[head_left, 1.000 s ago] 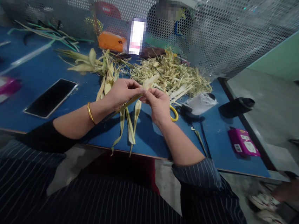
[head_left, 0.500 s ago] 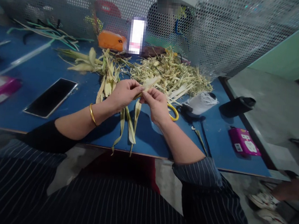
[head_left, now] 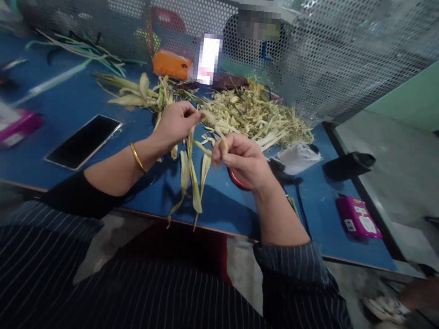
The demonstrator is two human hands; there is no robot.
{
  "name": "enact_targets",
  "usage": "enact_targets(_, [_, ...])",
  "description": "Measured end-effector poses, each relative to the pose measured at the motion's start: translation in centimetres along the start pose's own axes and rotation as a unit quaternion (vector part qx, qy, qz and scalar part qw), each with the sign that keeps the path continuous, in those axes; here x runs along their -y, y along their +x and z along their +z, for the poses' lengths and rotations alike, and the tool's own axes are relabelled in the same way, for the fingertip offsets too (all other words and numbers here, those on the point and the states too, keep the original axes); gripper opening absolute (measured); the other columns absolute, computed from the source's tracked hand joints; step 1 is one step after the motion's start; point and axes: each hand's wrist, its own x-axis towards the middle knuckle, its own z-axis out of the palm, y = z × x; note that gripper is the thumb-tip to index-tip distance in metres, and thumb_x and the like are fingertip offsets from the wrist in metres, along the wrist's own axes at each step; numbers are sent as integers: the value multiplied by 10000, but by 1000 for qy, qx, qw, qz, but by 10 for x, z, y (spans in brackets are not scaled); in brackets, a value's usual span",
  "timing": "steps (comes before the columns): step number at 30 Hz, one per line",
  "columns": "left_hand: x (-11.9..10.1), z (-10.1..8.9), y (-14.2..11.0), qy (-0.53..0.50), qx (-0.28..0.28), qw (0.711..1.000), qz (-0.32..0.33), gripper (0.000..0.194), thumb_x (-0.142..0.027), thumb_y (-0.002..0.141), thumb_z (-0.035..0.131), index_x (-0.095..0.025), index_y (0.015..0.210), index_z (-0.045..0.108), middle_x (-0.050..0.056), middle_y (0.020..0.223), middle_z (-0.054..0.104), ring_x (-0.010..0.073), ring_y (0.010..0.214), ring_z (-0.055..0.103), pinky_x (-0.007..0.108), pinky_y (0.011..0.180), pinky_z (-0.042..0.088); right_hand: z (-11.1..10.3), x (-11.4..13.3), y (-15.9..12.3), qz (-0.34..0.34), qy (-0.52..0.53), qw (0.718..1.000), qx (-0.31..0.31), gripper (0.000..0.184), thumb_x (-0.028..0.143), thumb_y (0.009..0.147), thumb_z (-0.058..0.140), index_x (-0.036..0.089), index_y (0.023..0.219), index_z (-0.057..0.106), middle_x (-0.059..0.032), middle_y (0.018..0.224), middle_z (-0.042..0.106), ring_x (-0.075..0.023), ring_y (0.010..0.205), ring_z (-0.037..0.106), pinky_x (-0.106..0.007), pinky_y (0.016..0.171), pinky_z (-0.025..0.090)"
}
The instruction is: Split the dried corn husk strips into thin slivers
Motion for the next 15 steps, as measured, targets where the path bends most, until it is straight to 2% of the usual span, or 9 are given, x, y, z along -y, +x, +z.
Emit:
enact_targets(3, [-2,-9,8,-21,-49,998,-45,265,-291,802,680,-190,609,529,-28,500,464,97,461,433,253,498,334,-8,15,-7,-8,30,996,88,207,304,740,758,182,711,593,-5,709,610,-118,583,583,-290,583,513])
enact_targets(6, [-4,-17,15,-36,-79,994,-69,261,-242,828,639,-190,605,513,-32,480,453,93,425,432,264,475,323,-15,26,-14,29,21,986,161,201,303,745,753,176,685,609,-23,658,620,-131,558,600,-294,547,526])
enact_targets(8, [-2,-23,22,-42,-118,989,-79,260,-232,835,622,-189,610,500,-37,483,452,87,426,432,267,474,320,-21,31,-19,63,-2,970,236,201,312,765,735,171,672,625,-42,621,636,-135,535,611,-288,530,528])
enact_targets(10, [3,-33,30,-54,-167,979,-101,257,-254,842,619,-188,632,486,-43,501,452,81,455,440,264,489,327,-31,34,-25,54,-20,951,302,236,331,781,719,175,630,626,-42,552,626,-121,465,593,-261,489,510])
enact_targets(11, [7,-40,35,-66,-192,973,-113,269,-282,843,624,-187,640,476,-45,521,449,79,485,450,262,509,341,-39,34,-29,22,-27,957,287,290,362,782,717,183,583,606,-27,503,597,-103,411,558,-238,455,485])
enact_targets(12, [11,-48,40,-86,-194,971,-110,286,-342,833,649,-188,667,474,-46,553,457,77,535,474,258,537,355,-47,34,-32,-13,-46,962,267,348,400,741,751,194,523,575,-1,447,550,-83,361,512,-222,435,468])
enact_targets(14, [18,-65,49,-107,-234,959,-121,416,-510,765,698,-204,670,433,-51,560,420,80,579,467,267,546,337,-64,34,-37,-90,-50,966,239,455,505,598,825,220,439,507,54,359,434,-60,302,428,-209,404,446])
enact_targets(15, [21,-73,53,-121,-221,960,-122,456,-575,734,705,-210,691,435,-52,573,425,80,605,458,272,552,332,-72,34,-39,-119,-17,966,227,481,534,542,840,233,418,486,70,337,390,-57,292,402,-205,384,429])
